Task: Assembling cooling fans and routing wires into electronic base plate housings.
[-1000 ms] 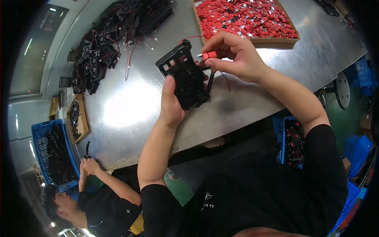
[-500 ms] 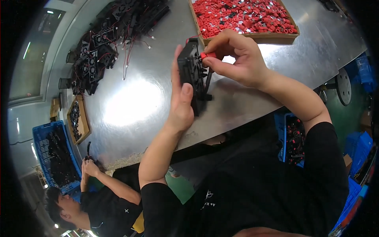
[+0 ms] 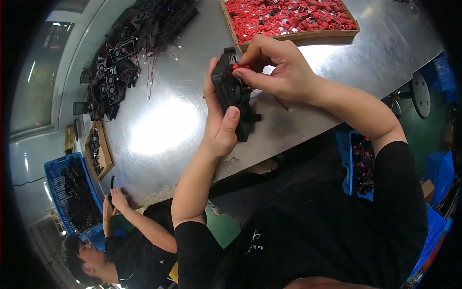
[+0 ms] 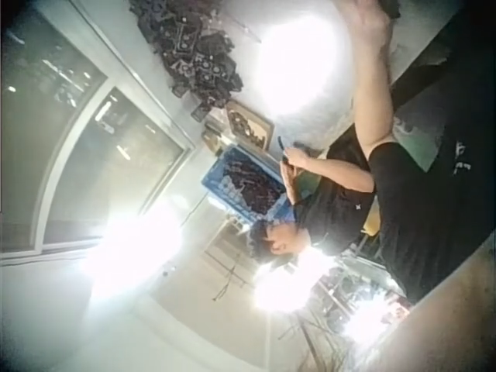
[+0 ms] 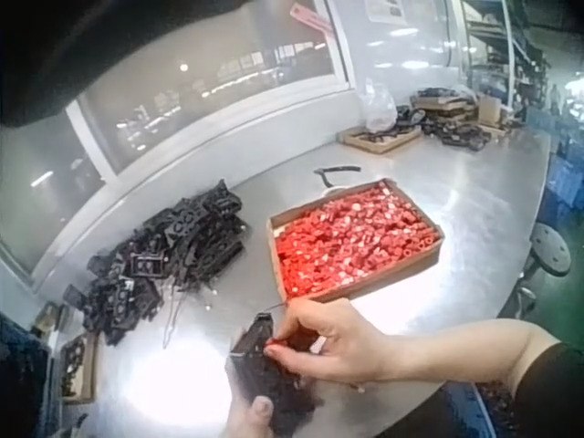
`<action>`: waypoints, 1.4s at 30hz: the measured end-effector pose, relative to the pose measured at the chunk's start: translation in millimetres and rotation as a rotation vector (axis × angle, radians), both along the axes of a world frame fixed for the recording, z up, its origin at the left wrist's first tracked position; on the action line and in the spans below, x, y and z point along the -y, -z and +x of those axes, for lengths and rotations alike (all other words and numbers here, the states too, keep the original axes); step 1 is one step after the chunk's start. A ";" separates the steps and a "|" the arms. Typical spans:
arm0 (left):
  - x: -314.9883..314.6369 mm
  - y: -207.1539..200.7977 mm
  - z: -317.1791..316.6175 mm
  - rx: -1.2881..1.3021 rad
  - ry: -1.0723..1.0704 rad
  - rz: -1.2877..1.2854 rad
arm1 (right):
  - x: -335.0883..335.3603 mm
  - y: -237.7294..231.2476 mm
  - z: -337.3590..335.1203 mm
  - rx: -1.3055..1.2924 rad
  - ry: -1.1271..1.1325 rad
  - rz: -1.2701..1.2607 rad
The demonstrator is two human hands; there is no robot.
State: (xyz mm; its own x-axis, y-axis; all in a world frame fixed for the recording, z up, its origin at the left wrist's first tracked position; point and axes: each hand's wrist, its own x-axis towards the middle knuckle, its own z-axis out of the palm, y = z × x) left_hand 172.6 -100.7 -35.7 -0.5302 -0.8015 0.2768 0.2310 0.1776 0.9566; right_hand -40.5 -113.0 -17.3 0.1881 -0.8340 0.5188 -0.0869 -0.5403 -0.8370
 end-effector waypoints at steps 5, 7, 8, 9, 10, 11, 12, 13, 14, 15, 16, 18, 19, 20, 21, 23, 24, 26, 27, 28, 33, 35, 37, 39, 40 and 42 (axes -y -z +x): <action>-1.8 0.0 4.5 -0.067 -0.087 -0.137 | -2.9 -2.0 7.5 0.120 -0.106 -0.082; -2.1 -6.9 6.7 -0.099 -0.092 -0.051 | -2.6 -2.4 4.6 0.008 -0.087 -0.133; -1.4 -8.3 7.4 -0.092 -0.092 -0.032 | -2.9 -2.6 3.7 -0.102 -0.065 -0.185; -1.4 -9.1 8.3 -0.086 -0.092 -0.013 | -3.0 -2.5 3.5 -0.101 -0.069 -0.182; -2.4 -9.4 9.6 -0.085 -0.096 -0.009 | -3.1 -2.3 3.4 -0.159 -0.044 -0.263; -3.1 -9.5 9.3 -0.055 -0.119 -0.022 | -3.1 -3.0 1.8 -0.220 -0.015 -0.344; -3.6 -10.0 9.0 -0.025 -0.140 -0.035 | -1.5 -5.1 0.7 -0.221 -0.016 -0.339; -3.5 -12.2 8.8 -0.026 -0.141 -0.031 | 1.0 -7.9 0.2 -0.250 0.001 -0.415; -3.5 -15.4 9.2 -0.038 -0.132 -0.011 | 2.8 -8.6 0.3 -0.277 0.015 -0.491; -3.9 -17.6 9.0 -0.049 -0.123 0.008 | 3.3 -7.8 0.3 -0.277 0.012 -0.487; -4.5 -18.1 8.1 -0.050 -0.126 0.012 | 3.6 -7.1 0.3 -0.291 0.016 -0.489; -4.9 -18.6 6.7 -0.017 -0.134 0.024 | 2.2 -4.0 3.0 -0.304 0.021 -0.491; -4.4 -19.8 7.9 -0.017 -0.135 0.025 | -0.8 -0.1 6.8 -0.289 0.022 -0.475; -2.9 -20.6 10.6 0.041 -0.116 0.026 | -2.1 2.6 9.1 -0.274 0.023 -0.457; -0.9 -22.2 13.6 0.099 -0.097 0.026 | -1.6 2.4 9.1 -0.273 0.022 -0.457; 6.0 -31.4 19.5 0.108 -0.079 0.126 | -1.7 0.0 7.6 -0.319 0.004 -0.483; 9.8 -36.5 21.4 0.116 -0.060 0.226 | -2.1 -0.2 7.8 -0.320 0.008 -0.483; 10.9 -39.1 20.9 0.142 -0.080 0.300 | -3.1 -1.0 10.3 -0.428 0.016 -0.543; 10.2 -40.0 20.0 0.146 -0.082 0.297 | -2.8 0.1 10.3 -0.425 0.017 -0.546; 9.3 -41.7 19.0 0.154 -0.119 0.270 | -0.6 2.0 9.7 -0.412 0.001 -0.552; 23.0 -51.8 41.3 0.195 -0.385 -0.055 | 7.5 4.6 2.7 -0.353 0.000 -0.497; 33.1 -46.8 59.2 0.539 -0.557 -0.318 | 13.4 5.6 -0.8 -0.373 0.060 -0.386; 31.8 -45.7 58.3 0.853 -0.552 -0.576 | 20.2 11.3 -8.7 -0.451 0.075 -0.337; 27.3 -32.8 47.9 1.016 -0.477 -0.775 | 27.3 17.7 -11.4 -0.441 0.080 -0.256; 19.7 -27.2 44.2 1.057 -0.449 -0.872 | 26.1 17.4 -13.2 -0.454 0.066 -0.184; -0.2 -18.3 40.5 1.189 -0.404 -0.992 | 28.3 19.8 -14.9 -0.442 0.054 -0.205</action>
State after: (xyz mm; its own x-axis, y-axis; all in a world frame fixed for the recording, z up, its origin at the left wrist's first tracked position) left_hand 213.1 -100.5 -17.4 -0.6221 -0.6987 0.3532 -0.7406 0.6715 0.0241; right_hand -55.4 -141.3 -37.1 0.3868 -0.7375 0.5536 -0.4424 -0.6751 -0.5904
